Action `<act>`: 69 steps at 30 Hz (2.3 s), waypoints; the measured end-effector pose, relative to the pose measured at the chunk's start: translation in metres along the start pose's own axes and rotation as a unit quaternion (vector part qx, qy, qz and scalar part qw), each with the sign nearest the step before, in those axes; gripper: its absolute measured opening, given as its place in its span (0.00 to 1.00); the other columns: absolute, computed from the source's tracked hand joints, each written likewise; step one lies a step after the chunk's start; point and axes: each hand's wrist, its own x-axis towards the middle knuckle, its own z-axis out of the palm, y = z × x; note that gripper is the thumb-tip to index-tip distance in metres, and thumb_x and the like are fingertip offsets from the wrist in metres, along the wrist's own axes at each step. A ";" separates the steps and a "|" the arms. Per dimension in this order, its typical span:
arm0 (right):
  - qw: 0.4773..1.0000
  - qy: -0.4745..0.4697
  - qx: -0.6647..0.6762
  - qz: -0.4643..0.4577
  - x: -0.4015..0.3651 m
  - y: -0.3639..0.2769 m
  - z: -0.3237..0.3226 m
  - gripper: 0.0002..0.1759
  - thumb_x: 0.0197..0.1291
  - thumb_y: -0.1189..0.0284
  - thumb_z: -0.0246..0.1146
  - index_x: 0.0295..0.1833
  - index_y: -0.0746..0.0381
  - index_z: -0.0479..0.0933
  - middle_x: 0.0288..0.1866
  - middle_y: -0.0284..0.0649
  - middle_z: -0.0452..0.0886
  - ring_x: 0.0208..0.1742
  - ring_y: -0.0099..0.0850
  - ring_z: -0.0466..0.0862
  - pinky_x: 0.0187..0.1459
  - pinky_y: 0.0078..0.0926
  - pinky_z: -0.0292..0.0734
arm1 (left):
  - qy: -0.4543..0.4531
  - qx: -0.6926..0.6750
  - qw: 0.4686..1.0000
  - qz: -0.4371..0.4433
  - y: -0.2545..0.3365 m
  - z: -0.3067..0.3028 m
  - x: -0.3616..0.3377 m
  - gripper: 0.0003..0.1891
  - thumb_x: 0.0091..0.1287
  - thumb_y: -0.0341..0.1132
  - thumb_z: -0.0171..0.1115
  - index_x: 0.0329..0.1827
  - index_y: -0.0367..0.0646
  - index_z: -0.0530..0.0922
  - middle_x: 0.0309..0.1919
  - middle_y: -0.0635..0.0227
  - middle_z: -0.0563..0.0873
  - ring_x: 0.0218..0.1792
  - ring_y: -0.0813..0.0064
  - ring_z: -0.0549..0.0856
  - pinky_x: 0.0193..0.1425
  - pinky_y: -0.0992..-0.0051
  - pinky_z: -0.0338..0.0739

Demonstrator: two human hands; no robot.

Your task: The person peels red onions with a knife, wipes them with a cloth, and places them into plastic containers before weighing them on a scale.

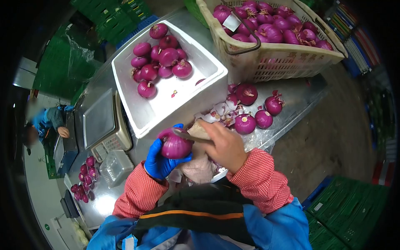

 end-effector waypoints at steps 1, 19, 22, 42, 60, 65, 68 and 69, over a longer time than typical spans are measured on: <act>0.998 -0.024 0.060 0.012 0.003 -0.014 -0.003 0.31 0.58 0.65 0.68 0.67 0.61 0.72 0.46 0.46 0.82 0.42 0.45 0.85 0.43 0.37 0.81 | 0.013 -0.001 1.000 0.003 -0.003 0.001 0.001 0.41 0.71 0.59 0.59 0.79 0.46 0.56 0.71 0.56 0.70 0.68 0.54 0.76 0.62 0.50 0.81; 0.829 -0.091 0.465 0.299 -0.001 -0.003 0.027 0.19 0.77 0.57 0.55 0.44 0.64 0.75 0.22 0.30 0.73 0.17 0.16 0.69 0.20 0.14 0.65 | -0.027 -0.158 0.985 -0.064 -0.006 -0.024 0.008 0.31 0.77 0.52 0.52 0.74 0.42 0.63 0.65 0.51 0.77 0.60 0.52 0.83 0.59 0.51 0.84; 0.848 -0.030 0.453 0.274 0.001 -0.016 0.024 0.18 0.74 0.59 0.59 0.50 0.65 0.74 0.27 0.30 0.75 0.21 0.16 0.71 0.22 0.16 0.66 | -0.004 -0.166 0.985 -0.053 -0.009 -0.019 0.007 0.31 0.76 0.53 0.54 0.74 0.41 0.64 0.63 0.52 0.79 0.58 0.51 0.84 0.59 0.51 0.84; 0.976 -0.029 -0.211 -0.033 -0.045 -0.020 -0.016 0.15 0.52 0.70 0.69 0.47 0.57 0.79 0.32 0.36 0.75 0.34 0.34 0.81 0.33 0.32 0.78 | 0.112 0.170 0.976 0.077 -0.012 -0.006 0.008 0.30 0.67 0.34 0.69 0.70 0.39 0.67 0.59 0.58 0.79 0.59 0.66 0.81 0.67 0.67 0.77; 0.957 0.052 -0.285 -0.004 -0.052 0.000 0.011 0.18 0.57 0.71 0.66 0.54 0.60 0.82 0.31 0.35 0.73 0.30 0.33 0.78 0.30 0.30 0.77 | 0.184 0.256 0.947 0.062 -0.024 -0.001 0.011 0.33 0.65 0.43 0.73 0.66 0.35 0.68 0.56 0.57 0.81 0.55 0.68 0.82 0.63 0.70 0.78; 0.995 0.041 -0.067 0.068 -0.059 -0.003 0.036 0.15 0.65 0.70 0.62 0.56 0.62 0.80 0.35 0.43 0.80 0.33 0.42 0.81 0.36 0.36 0.77 | 0.243 0.256 0.934 0.047 -0.020 0.004 0.014 0.32 0.65 0.41 0.72 0.66 0.35 0.67 0.56 0.56 0.81 0.54 0.68 0.83 0.62 0.70 0.79; 0.962 -0.018 0.134 0.238 -0.056 -0.004 0.041 0.16 0.75 0.65 0.54 0.54 0.62 0.81 0.30 0.49 0.82 0.32 0.46 0.82 0.36 0.36 0.75 | 0.221 0.250 0.941 0.061 -0.026 -0.011 0.013 0.32 0.65 0.39 0.72 0.66 0.35 0.67 0.56 0.56 0.80 0.54 0.67 0.83 0.61 0.69 0.80; 0.951 -0.028 0.174 0.255 -0.056 0.003 0.038 0.17 0.75 0.63 0.53 0.54 0.62 0.82 0.28 0.49 0.81 0.33 0.46 0.82 0.36 0.36 0.75 | 0.213 0.247 0.943 0.068 -0.027 -0.014 0.014 0.32 0.65 0.39 0.72 0.66 0.35 0.68 0.56 0.56 0.81 0.54 0.67 0.83 0.61 0.69 0.80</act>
